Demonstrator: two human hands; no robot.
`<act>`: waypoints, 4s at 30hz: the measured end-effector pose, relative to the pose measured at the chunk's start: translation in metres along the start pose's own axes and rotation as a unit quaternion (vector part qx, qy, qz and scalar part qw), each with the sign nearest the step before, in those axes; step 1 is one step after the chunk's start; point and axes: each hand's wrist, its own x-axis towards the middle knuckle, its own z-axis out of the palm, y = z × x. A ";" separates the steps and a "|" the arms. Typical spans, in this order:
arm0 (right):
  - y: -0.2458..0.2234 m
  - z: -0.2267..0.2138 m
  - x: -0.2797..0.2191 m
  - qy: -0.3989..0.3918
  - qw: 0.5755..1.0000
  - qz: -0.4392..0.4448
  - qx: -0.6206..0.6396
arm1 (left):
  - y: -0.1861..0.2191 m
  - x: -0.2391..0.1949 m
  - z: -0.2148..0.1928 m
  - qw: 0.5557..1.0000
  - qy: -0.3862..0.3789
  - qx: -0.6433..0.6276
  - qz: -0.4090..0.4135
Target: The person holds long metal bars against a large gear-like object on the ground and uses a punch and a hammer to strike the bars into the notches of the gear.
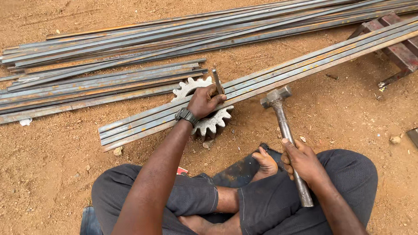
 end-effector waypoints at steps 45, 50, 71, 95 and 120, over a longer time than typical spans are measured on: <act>-0.131 0.019 -0.058 0.048 0.857 -0.311 -0.409 | 0.022 -0.020 0.010 0.968 0.062 0.221 0.098; -0.097 0.011 -0.031 -0.022 0.959 -0.131 -0.250 | 0.033 -0.018 0.002 0.985 0.050 0.151 0.068; 0.047 -0.086 0.079 -0.112 0.687 0.030 0.717 | 0.108 0.104 0.102 0.932 0.035 0.350 0.087; 0.052 -0.095 0.081 -0.096 0.733 0.047 0.671 | 0.076 0.114 0.098 0.942 -0.041 0.332 0.030; 0.053 -0.097 0.070 -0.130 0.697 0.046 0.704 | -0.018 -0.080 -0.066 0.944 -0.012 0.321 -0.075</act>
